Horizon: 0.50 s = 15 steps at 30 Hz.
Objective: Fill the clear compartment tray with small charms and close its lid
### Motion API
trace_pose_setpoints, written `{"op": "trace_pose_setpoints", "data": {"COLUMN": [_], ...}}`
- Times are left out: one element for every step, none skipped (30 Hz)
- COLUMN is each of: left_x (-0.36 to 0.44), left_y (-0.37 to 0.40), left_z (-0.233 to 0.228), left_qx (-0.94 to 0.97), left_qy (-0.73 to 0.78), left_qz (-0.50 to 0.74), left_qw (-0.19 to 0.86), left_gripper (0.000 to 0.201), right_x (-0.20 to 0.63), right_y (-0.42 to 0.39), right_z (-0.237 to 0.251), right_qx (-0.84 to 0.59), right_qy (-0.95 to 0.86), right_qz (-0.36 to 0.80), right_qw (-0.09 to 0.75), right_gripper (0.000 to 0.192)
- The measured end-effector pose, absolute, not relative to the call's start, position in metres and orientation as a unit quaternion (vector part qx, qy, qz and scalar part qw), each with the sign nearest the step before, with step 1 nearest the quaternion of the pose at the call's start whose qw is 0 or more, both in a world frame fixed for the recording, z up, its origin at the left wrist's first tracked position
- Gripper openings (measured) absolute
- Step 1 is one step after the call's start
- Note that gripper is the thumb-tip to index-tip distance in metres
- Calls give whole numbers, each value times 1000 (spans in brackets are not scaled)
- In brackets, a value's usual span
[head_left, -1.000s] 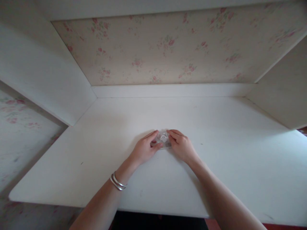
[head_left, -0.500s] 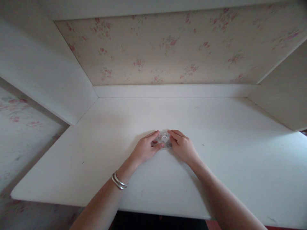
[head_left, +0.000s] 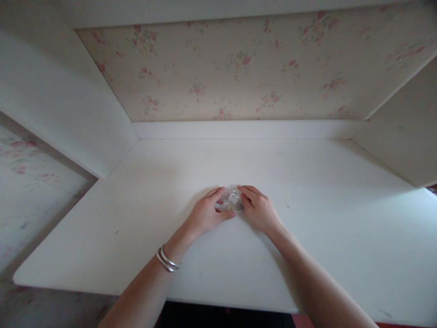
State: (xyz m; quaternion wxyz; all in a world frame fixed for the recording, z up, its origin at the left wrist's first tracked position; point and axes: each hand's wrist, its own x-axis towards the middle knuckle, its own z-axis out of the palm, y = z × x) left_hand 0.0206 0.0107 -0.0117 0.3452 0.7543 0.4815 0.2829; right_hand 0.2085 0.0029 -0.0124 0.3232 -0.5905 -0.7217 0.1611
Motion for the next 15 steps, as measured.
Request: {"op": "trace_pose_setpoints", "data": {"left_x": [21, 21, 21, 21, 21, 21, 22, 22, 22, 22, 22, 22, 22, 22, 22], "left_y": [10, 10, 10, 10, 9, 9, 9, 9, 9, 9, 9, 9, 9, 9, 9], "left_z": [-12, -12, -12, -12, -12, -12, -12, -11, -11, -11, -11, -11, -11, -11, -11], "left_qx": [754, 754, 754, 753, 753, 751, 750, 749, 748, 748, 747, 747, 746, 746, 746], "left_qy": [483, 484, 484, 484, 484, 484, 484, 484, 483, 483, 482, 482, 484, 485, 487], "left_qz": [283, 283, 283, 283, 284, 285, 286, 288, 290, 292, 292, 290, 289, 287, 286], "left_qw": [344, 343, 343, 343, 345, 346, 348, 349, 350, 351, 352, 354, 355, 355, 353], "left_gripper": [77, 77, 78, 78, 78, 78, 78, 78, 77, 77, 77, 77, 77, 78, 78], "right_x": [208, 208, 207, 207, 207, 207, 207, 207, 207, 207, 207, 207, 207, 207, 207], "right_y": [3, 3, 3, 3, 3, 3, 3, 3, 3, 3, 3, 3, 3, 3, 4], "right_z": [-12, -12, -12, -12, -12, -13, -13, -13, -13, -13, -13, -13, -13, -13, -13], "right_qx": [-591, -591, -592, -591, -591, -590, -590, -589, -589, -588, -587, -587, -585, -584, -583], "right_qy": [-722, -721, -721, -720, -720, -719, -719, -719, -718, -718, -718, -717, -717, -718, -718], "right_qz": [162, 162, 162, 162, 161, 161, 161, 162, 163, 165, 167, 168, 169, 170, 171], "right_qw": [322, 322, 322, 324, 326, 329, 330, 332, 332, 333, 334, 336, 338, 339, 340], "right_gripper": [36, 36, 36, 36, 36, 36, 36, 36, 36, 36, 36, 36, 36, 36, 36]}}
